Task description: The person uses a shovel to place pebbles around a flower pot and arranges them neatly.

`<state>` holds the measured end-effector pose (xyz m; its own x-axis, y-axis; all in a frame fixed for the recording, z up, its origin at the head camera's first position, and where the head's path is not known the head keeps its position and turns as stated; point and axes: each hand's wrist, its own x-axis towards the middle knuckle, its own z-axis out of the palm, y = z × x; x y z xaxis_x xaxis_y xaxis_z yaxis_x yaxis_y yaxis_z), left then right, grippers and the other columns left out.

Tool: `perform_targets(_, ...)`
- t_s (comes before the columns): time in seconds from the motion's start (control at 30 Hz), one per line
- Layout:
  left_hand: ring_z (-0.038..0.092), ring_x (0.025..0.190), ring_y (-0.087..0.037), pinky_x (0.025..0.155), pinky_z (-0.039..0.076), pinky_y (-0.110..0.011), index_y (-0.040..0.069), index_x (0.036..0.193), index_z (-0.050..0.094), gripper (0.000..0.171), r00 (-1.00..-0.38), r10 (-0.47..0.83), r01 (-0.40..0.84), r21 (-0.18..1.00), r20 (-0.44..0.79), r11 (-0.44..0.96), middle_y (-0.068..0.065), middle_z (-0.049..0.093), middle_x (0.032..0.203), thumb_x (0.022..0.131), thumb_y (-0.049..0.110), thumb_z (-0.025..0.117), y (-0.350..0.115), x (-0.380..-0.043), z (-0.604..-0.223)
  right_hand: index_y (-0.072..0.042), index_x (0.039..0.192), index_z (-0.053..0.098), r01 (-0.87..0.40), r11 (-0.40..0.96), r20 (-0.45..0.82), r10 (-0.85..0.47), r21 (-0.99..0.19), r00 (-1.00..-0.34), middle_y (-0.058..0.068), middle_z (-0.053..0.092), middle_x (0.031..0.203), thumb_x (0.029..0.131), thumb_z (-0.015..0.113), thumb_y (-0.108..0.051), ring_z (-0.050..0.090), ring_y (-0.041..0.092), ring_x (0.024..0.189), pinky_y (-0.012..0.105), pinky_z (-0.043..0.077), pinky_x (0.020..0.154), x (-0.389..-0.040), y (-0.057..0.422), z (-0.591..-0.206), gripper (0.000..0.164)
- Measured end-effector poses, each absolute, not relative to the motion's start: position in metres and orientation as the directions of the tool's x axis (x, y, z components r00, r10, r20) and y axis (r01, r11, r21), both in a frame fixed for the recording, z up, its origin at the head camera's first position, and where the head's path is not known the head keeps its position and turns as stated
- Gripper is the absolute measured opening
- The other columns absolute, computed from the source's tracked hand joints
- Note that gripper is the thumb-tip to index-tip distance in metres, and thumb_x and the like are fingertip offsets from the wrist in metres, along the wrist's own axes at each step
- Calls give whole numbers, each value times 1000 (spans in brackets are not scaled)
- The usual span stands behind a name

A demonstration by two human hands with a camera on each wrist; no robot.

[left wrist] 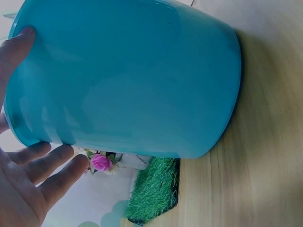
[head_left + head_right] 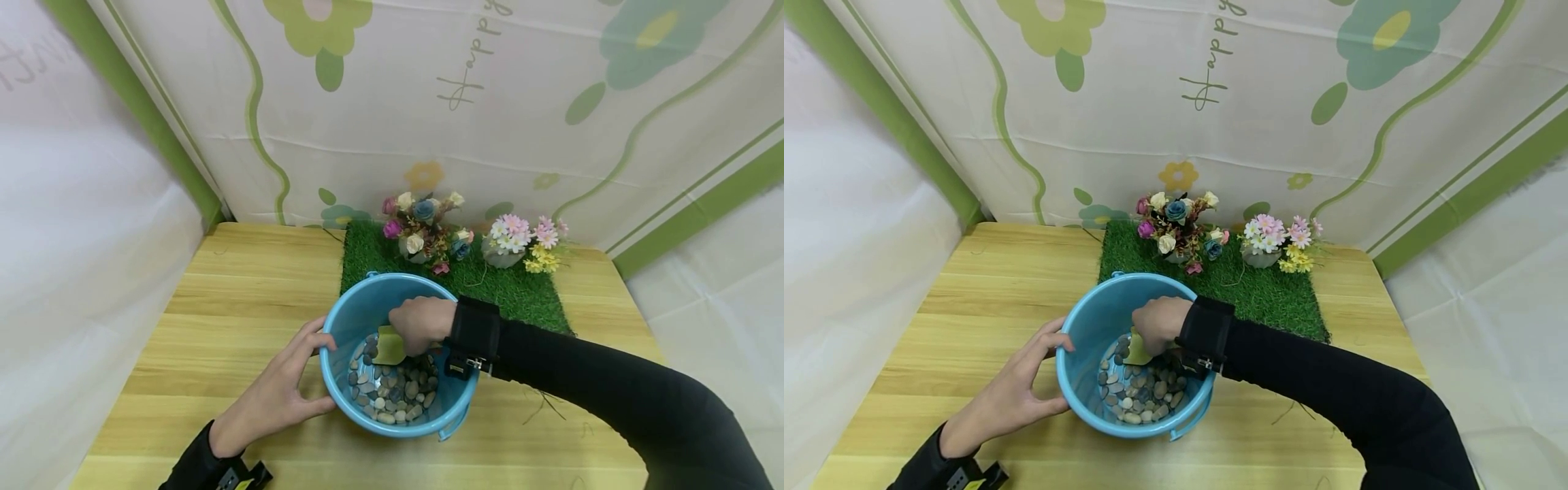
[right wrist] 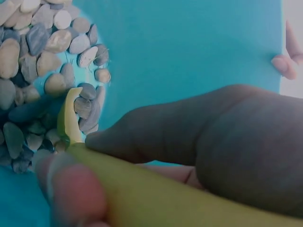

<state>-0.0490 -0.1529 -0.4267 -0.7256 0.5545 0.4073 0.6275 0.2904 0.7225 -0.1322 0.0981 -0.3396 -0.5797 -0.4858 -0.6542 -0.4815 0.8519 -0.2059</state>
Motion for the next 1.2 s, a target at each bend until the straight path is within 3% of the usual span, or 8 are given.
perform_targets(0.13,45,135,-39,97,52,-42,13,129,45,70,-733,558,611,738,390,287,-15,32,158,77,20,91,-153,-49,-428,-11,95,62,-463,852,-663,-496,-246,-560,5,59,73,96,64,-2,50,16,51,27,37,47,-134,99,-342,9)
perform_targets(0.3,45,133,-41,97,52,-41,14,130,44,70,-733,559,609,740,388,286,-15,32,157,77,20,91,-153,-49,-428,-10,87,62,-448,840,-660,-527,-308,-536,5,58,60,97,62,-1,47,14,42,25,35,43,-135,99,-345,13)
perform_targets(0.53,47,131,-42,96,52,-43,15,130,45,70,-726,557,621,733,403,279,-15,33,157,77,15,91,-152,-50,-428,-8,81,64,-462,814,-647,-569,-353,-507,1,56,50,98,62,-2,50,12,40,24,36,44,-137,102,-348,17)
perform_targets(0.93,49,128,-43,95,53,-43,15,130,45,70,-728,553,624,726,405,290,-16,34,156,76,15,90,-153,-50,-429,-9,73,62,-480,788,-643,-602,-385,-473,2,59,55,97,63,-2,53,12,45,22,37,47,-139,101,-351,25)
perform_targets(1.2,46,133,-37,96,52,-42,17,128,45,69,-738,554,608,736,386,297,-13,32,158,77,18,91,-153,-50,-430,-9,66,66,-438,780,-639,-621,-447,-454,12,66,59,97,63,-1,61,19,49,23,42,47,-140,102,-352,32)
